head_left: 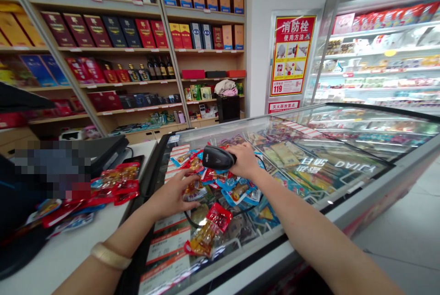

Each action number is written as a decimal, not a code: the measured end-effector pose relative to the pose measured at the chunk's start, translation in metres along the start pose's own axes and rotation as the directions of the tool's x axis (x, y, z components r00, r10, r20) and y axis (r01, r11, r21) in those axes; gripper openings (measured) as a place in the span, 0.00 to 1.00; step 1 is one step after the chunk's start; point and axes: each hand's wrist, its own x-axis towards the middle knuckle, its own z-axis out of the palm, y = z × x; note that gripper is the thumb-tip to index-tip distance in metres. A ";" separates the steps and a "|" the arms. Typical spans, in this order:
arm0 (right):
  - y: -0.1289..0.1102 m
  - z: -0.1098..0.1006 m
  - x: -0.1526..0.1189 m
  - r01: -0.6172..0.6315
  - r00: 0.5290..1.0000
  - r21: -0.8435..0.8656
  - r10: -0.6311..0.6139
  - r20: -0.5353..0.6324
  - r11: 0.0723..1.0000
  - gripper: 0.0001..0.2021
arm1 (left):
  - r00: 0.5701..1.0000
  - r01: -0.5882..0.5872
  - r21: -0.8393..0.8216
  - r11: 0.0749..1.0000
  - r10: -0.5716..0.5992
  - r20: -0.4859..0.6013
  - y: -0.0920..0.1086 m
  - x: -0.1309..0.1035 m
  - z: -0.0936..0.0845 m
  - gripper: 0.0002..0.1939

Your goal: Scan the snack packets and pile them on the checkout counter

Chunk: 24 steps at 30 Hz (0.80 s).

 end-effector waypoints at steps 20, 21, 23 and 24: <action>-0.002 -0.001 -0.001 0.004 1.000 0.006 -0.004 0.024 1.000 0.11 | 0.877 0.451 0.030 0.892 -0.436 -0.201 -0.019 0.005 -0.001 0.37; -0.002 -0.001 -0.001 0.002 1.000 0.003 -0.002 0.026 1.000 0.12 | 0.835 0.532 0.046 0.846 -0.514 -0.194 -0.018 0.005 -0.003 0.43; -0.002 -0.002 0.000 -0.002 1.000 -0.001 0.002 0.025 1.000 0.12 | 0.772 0.630 0.054 0.775 -0.618 -0.146 -0.014 0.005 -0.006 0.48; -0.002 -0.002 0.000 -0.001 1.000 -0.002 0.001 0.022 1.000 0.12 | 0.759 0.647 0.037 0.761 -0.639 -0.127 -0.012 0.005 -0.009 0.48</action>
